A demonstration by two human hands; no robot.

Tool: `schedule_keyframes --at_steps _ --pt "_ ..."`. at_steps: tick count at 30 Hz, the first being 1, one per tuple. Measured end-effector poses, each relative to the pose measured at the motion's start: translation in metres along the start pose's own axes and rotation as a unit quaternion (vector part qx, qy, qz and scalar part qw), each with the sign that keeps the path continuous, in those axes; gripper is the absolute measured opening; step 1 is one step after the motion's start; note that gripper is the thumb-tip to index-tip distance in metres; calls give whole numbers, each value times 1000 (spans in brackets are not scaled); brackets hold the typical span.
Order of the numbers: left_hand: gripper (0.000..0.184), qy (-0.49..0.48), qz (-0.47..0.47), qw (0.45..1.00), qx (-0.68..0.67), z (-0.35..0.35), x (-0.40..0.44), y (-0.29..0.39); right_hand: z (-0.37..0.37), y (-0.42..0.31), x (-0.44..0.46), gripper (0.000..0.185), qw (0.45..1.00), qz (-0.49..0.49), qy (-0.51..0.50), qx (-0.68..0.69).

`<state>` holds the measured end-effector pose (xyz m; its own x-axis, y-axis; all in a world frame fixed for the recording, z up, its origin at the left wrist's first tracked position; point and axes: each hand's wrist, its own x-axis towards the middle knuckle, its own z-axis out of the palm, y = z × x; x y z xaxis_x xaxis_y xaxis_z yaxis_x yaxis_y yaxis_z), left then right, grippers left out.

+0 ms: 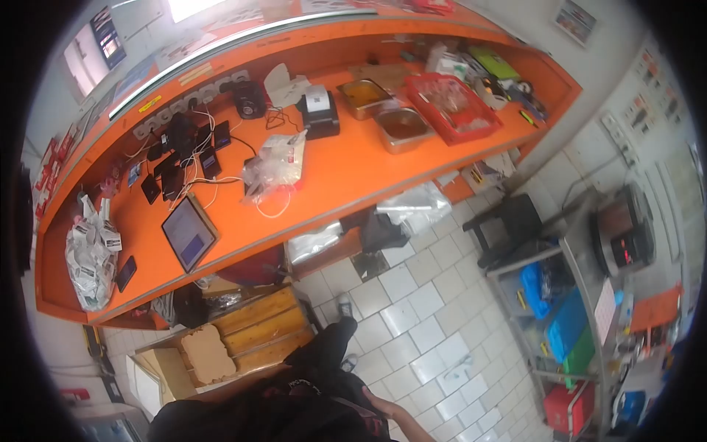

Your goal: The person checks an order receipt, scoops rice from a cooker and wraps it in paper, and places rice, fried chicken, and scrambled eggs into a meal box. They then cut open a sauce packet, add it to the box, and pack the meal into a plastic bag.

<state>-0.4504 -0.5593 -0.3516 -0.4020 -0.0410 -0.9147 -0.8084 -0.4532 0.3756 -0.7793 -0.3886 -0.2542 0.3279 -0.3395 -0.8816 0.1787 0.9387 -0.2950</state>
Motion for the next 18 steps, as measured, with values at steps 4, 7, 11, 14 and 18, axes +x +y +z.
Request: schedule_keyframes --at_steps 4,7,11,14,18 --pt "50 42 41 996 -60 -37 53 88 -93 -86 61 44 930 -35 -93 -355" --pt "45 108 176 976 -67 -85 67 220 -109 -236 81 24 656 -294 -23 -695" --pt "30 263 517 787 -208 -151 7 404 -59 -471 41 13 754 -409 172 -484" --pt "25 360 423 814 -170 -209 -48 479 -39 -611 38 16 699 -510 204 -458" --pt "21 553 448 703 -1 -281 -68 526 -32 -766 82 19 553 -608 249 -512"
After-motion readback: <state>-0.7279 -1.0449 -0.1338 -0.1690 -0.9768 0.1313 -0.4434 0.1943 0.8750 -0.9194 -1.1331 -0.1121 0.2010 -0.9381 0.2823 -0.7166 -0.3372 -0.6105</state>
